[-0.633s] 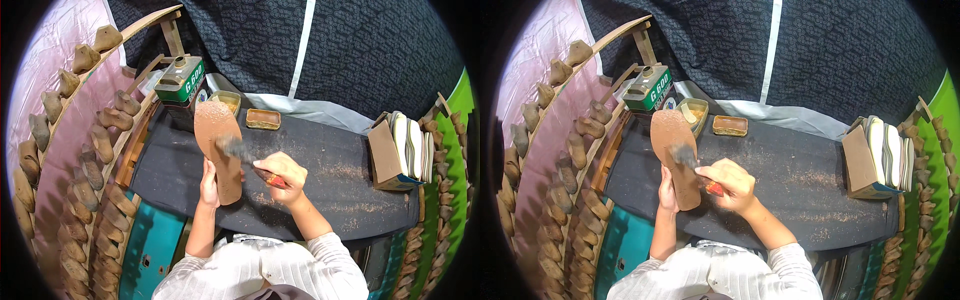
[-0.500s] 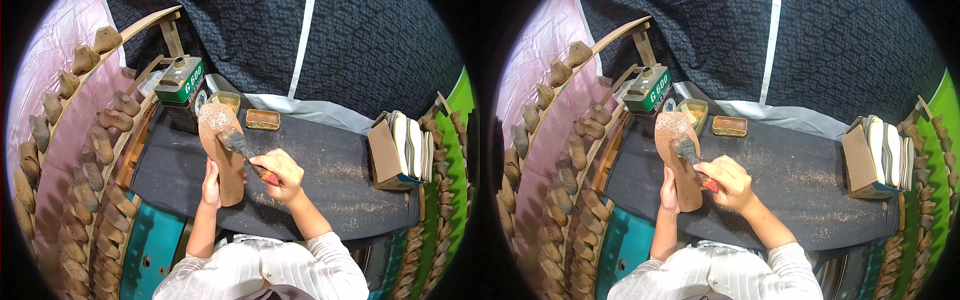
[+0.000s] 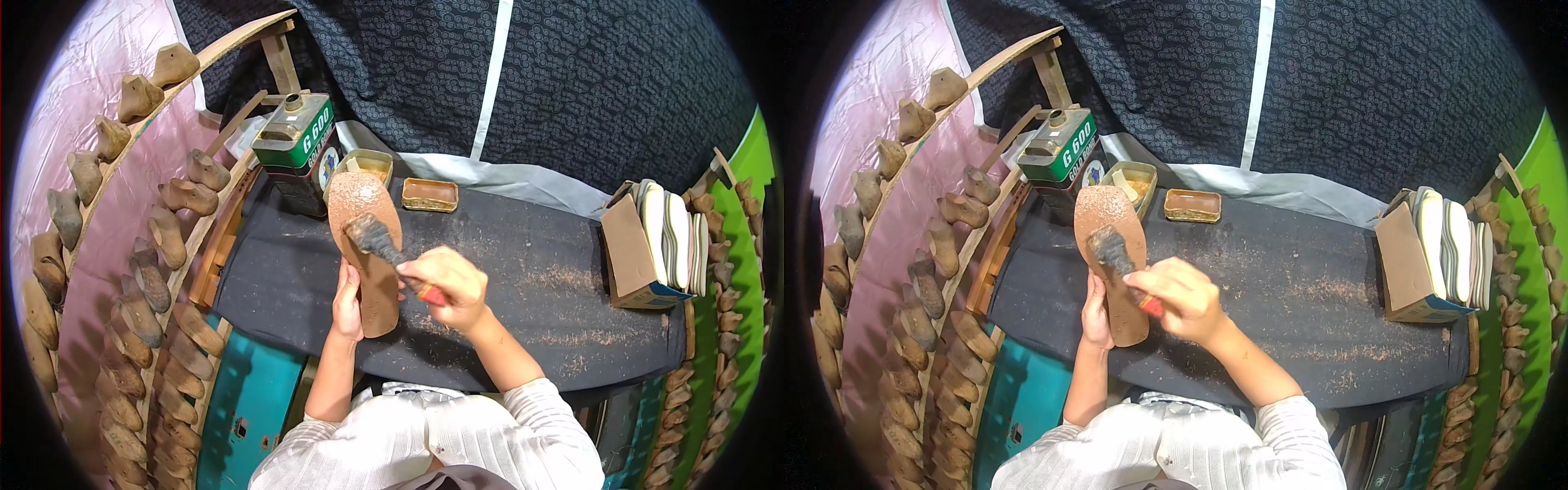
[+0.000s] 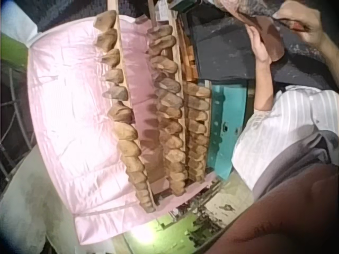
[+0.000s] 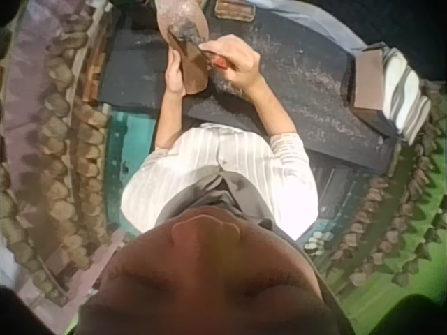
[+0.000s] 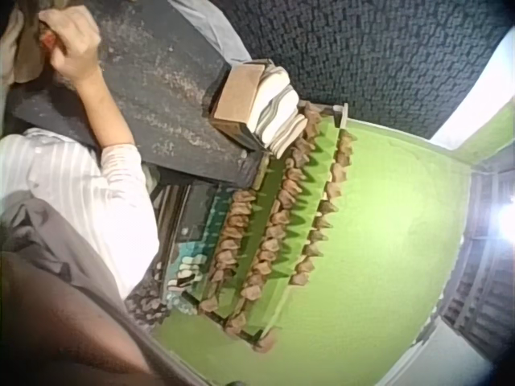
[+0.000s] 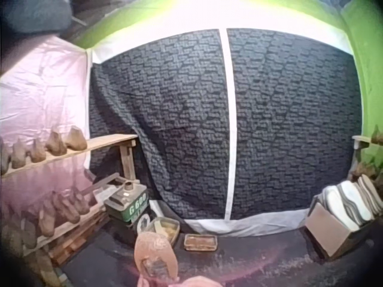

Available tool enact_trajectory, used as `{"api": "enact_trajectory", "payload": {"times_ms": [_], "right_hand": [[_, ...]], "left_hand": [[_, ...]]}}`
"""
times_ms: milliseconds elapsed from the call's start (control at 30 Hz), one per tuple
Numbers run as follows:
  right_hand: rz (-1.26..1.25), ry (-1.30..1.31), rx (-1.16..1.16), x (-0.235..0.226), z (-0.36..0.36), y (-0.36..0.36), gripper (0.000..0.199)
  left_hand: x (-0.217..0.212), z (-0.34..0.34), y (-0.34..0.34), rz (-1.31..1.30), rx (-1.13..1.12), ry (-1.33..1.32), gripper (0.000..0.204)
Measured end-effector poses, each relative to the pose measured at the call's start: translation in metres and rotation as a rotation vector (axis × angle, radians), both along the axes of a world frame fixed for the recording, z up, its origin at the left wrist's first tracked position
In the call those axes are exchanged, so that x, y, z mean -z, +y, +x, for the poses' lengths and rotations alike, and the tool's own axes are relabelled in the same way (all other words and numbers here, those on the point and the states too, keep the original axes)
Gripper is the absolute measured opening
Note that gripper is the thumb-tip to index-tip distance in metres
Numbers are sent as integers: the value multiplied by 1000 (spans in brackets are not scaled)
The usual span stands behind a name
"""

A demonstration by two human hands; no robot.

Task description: Applying adhesive to the underside of shoe soles using a handheld brush.

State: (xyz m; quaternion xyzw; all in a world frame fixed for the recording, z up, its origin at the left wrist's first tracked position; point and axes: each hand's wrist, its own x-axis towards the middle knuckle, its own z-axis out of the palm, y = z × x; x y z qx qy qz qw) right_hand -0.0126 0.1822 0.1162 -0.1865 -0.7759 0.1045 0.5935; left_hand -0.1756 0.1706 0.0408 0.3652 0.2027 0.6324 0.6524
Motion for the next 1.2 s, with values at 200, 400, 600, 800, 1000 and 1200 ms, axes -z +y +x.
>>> {"api": "enact_trajectory", "payload": {"times_ms": [200,400,600,800,1000,1200], "right_hand": [[-21,-62,-44,5,0,-10,25],[-13,62,26,2,-6,-8,24],[-204,-61,-35,2,0,-19,26],[-72,97,5,5,-4,-16,16],[-83,31,16,4,-7,-19,24],[-48,-159,-15,1,-7,-21,40]], "left_hand": [[6,-5,5,48,-41,27,50],[-4,-8,0,23,41,-74,47],[-6,-14,6,99,-8,-12,45],[-23,-2,4,82,-108,-142,44],[-24,0,8,102,-129,-110,45],[-25,4,7,79,-100,-103,44]]}}
